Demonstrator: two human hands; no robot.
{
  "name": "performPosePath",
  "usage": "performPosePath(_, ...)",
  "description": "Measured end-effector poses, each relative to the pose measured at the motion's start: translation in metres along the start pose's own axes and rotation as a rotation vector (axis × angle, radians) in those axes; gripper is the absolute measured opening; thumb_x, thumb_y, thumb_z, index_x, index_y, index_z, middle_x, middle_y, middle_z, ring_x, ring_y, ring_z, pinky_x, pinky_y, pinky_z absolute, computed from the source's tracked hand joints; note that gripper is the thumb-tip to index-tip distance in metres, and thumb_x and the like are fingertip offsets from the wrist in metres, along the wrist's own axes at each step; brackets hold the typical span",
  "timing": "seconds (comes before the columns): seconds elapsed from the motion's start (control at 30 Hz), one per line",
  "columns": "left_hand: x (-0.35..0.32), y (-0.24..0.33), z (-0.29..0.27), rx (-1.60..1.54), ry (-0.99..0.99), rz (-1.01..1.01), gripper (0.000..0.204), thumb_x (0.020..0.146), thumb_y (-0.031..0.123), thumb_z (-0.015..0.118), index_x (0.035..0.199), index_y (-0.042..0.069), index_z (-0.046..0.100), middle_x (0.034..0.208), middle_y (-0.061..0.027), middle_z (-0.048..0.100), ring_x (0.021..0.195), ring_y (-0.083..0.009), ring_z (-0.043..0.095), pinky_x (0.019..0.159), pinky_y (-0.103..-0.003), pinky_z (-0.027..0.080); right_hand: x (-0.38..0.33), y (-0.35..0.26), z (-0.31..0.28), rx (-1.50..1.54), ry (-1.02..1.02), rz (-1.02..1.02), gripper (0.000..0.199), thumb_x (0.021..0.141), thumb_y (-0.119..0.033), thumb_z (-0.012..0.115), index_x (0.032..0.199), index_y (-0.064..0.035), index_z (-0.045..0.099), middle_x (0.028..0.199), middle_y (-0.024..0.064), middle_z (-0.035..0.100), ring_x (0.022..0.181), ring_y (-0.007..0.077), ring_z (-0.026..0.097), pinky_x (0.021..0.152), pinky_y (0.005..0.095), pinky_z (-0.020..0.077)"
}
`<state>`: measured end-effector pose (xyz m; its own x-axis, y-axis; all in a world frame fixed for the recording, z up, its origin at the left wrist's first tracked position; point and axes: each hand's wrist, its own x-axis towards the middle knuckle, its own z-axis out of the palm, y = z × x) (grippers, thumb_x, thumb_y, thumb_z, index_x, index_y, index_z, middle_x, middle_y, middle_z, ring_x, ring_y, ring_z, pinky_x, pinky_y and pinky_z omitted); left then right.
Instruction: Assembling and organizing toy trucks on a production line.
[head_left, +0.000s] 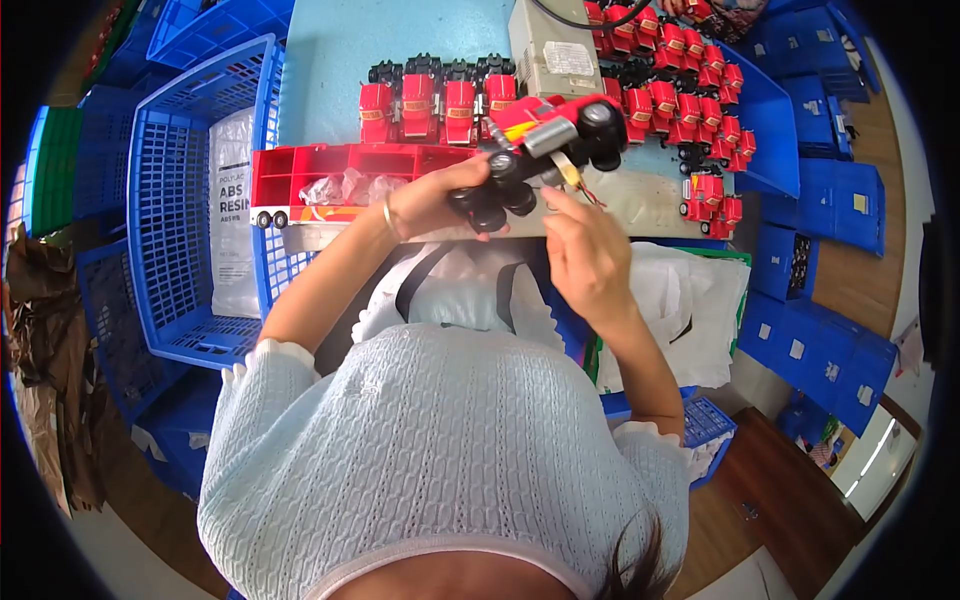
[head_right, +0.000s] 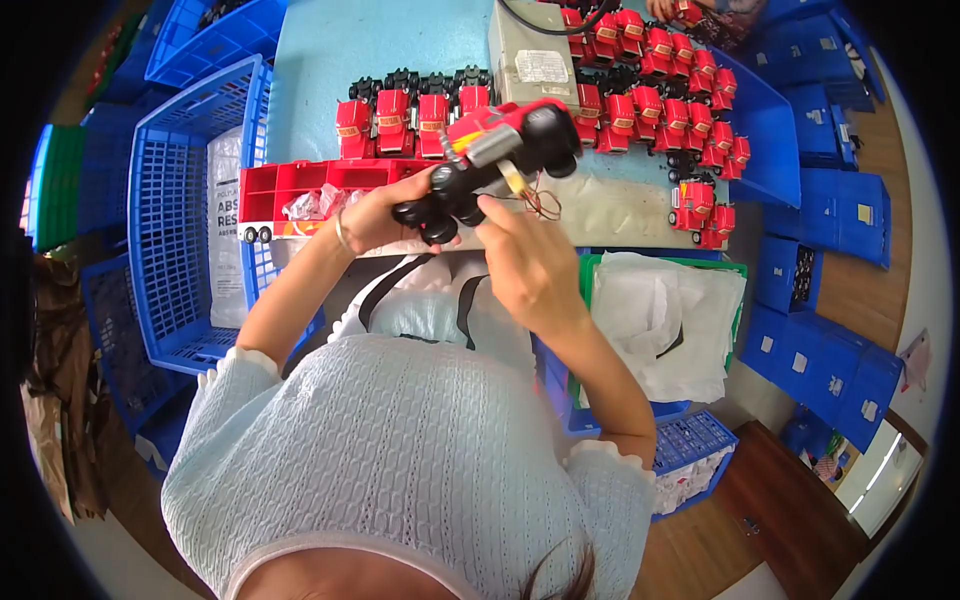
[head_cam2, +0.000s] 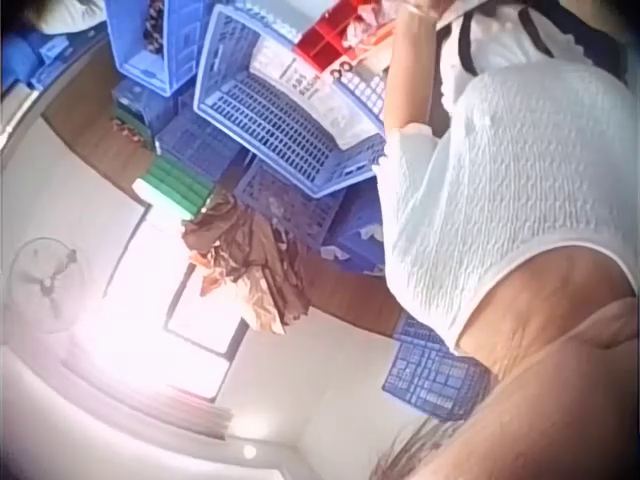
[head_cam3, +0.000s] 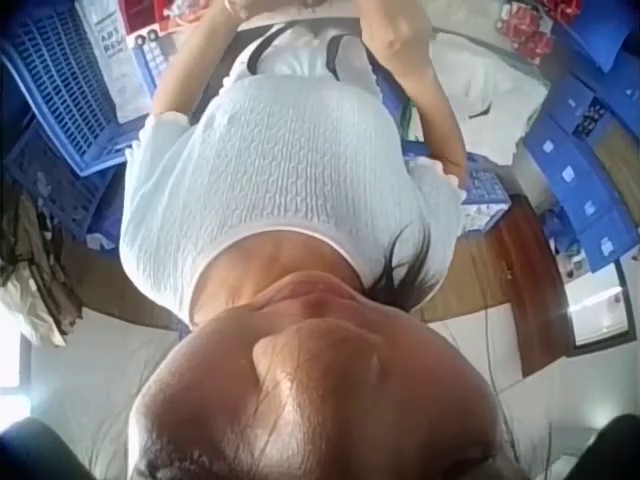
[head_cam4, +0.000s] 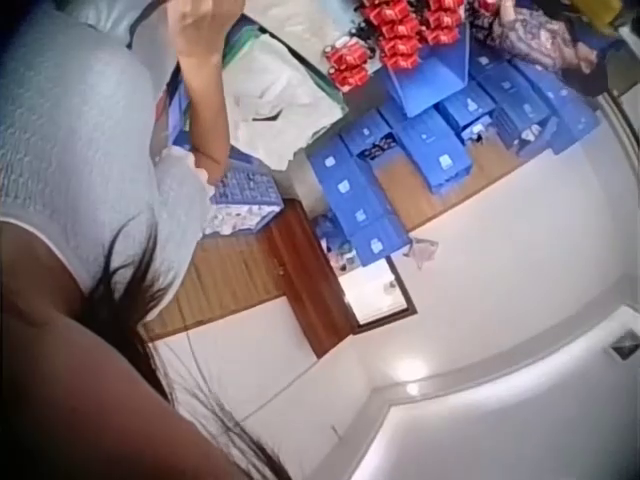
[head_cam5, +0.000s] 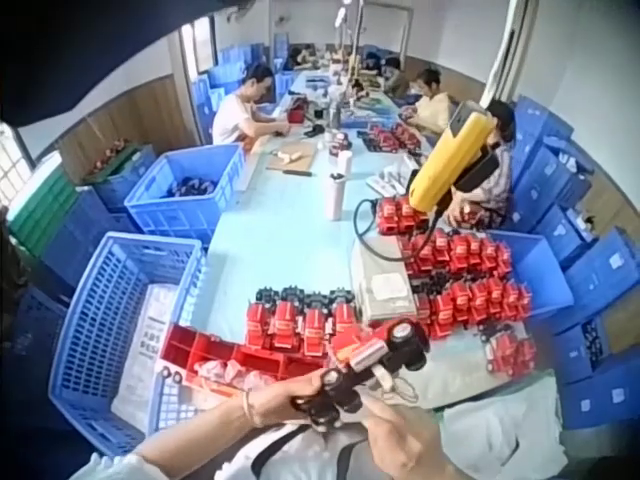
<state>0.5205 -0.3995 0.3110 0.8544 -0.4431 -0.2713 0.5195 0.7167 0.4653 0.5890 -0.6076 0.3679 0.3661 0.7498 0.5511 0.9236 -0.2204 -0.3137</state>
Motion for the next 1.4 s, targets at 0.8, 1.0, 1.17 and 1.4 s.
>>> performPosePath(0.8, 0.000, 0.002, 0.045, 0.476, 0.293, 0.437, 0.061, 0.080, 0.031, 0.063, 0.128, 0.008, 0.033, 0.116, -0.0148, 0.050, 0.099, -0.0246, 0.055, 0.088, -0.036, 0.042, 0.004, 0.062, 0.008, 1.376, 0.059, 0.708, 0.047, 0.078, -0.009, 0.066, 0.119, -0.0054, 0.042, 0.111, 0.0092, 0.054, 0.091, 0.0139, 0.056, 0.074, 0.0268, 0.0458)
performPosePath(1.0, 0.011, -0.005, 0.043, 1.070, 0.434, 0.659, 0.063, 0.077, 0.020, 0.066, 0.127, 0.002, 0.032, 0.117, -0.0144, 0.049, 0.104, -0.0252, 0.053, 0.092, -0.034, 0.039, 0.016, 0.026, 0.024, 1.464, 0.418, 0.734, 0.047, 0.073, -0.014, 0.072, 0.112, -0.0063, 0.046, 0.113, 0.0083, 0.053, 0.104, 0.0135, 0.051, 0.081, 0.0291, 0.0451)
performPosePath(1.17, 0.022, 0.035, 0.019, 1.388, 0.483, 0.384, 0.058, 0.079, 0.012, 0.062, 0.127, 0.002, 0.033, 0.108, -0.0113, 0.055, 0.100, -0.0236, 0.056, 0.088, -0.034, 0.044, 0.032, 0.068, 0.011, 1.102, 0.205, 0.299, 0.038, 0.071, -0.017, 0.071, 0.102, -0.0119, 0.050, 0.120, 0.0080, 0.049, 0.116, 0.0166, 0.043, 0.096, 0.0435, 0.0354)
performPosePath(1.4, 0.012, 0.082, -0.002, 0.429, 0.631, 0.461, 0.033, 0.083, 0.007, 0.056, 0.113, 0.007, 0.043, 0.100, -0.0108, 0.058, 0.092, -0.0225, 0.059, 0.072, -0.034, 0.054, -0.022, 0.204, 0.031, 0.263, 0.188, 0.260, 0.041, 0.068, -0.019, 0.072, 0.098, -0.0051, 0.048, 0.103, 0.0154, 0.050, 0.097, 0.0320, 0.048, 0.086, 0.0438, 0.0353)
